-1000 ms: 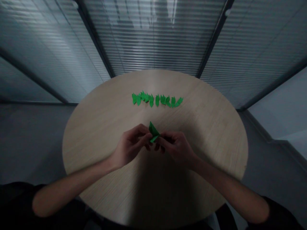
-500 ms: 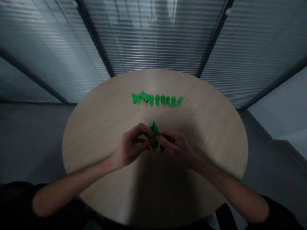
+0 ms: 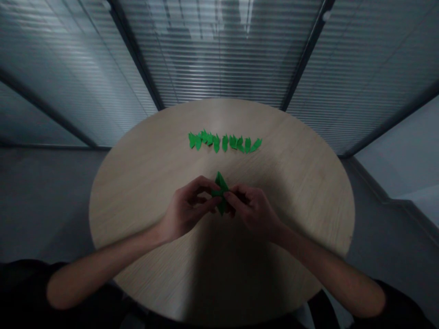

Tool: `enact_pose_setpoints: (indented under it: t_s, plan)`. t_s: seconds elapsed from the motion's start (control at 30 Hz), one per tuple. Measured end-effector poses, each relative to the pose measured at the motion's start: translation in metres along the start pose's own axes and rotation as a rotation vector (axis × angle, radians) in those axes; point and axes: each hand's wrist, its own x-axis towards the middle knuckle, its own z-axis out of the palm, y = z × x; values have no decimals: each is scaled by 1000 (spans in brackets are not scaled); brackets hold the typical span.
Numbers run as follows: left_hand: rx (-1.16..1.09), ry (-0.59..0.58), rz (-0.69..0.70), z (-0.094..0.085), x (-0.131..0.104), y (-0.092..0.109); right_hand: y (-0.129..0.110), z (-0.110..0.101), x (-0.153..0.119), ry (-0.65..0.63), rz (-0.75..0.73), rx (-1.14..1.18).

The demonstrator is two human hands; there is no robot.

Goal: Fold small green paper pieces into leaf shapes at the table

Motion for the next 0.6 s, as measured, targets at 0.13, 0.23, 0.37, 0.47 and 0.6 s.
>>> enact_pose_setpoints:
  t_s: [0.13, 0.23, 0.37, 0.47, 0.6]
  plan:
    - [-80, 17, 30, 0, 0, 0, 1, -1, 0, 20, 24, -13]
    - [-102, -4, 30, 1, 0, 1, 1, -1, 0, 3, 26, -4]
    - [-81, -20, 9, 1, 1, 1, -3, -2, 0, -19, 30, 16]
    - [-104, -18, -5, 1, 1, 0, -5, -2, -1, -22, 28, 12]
    - [-140, -4, -18, 1, 0, 0, -4, -1, 0, -15, -1, 3]
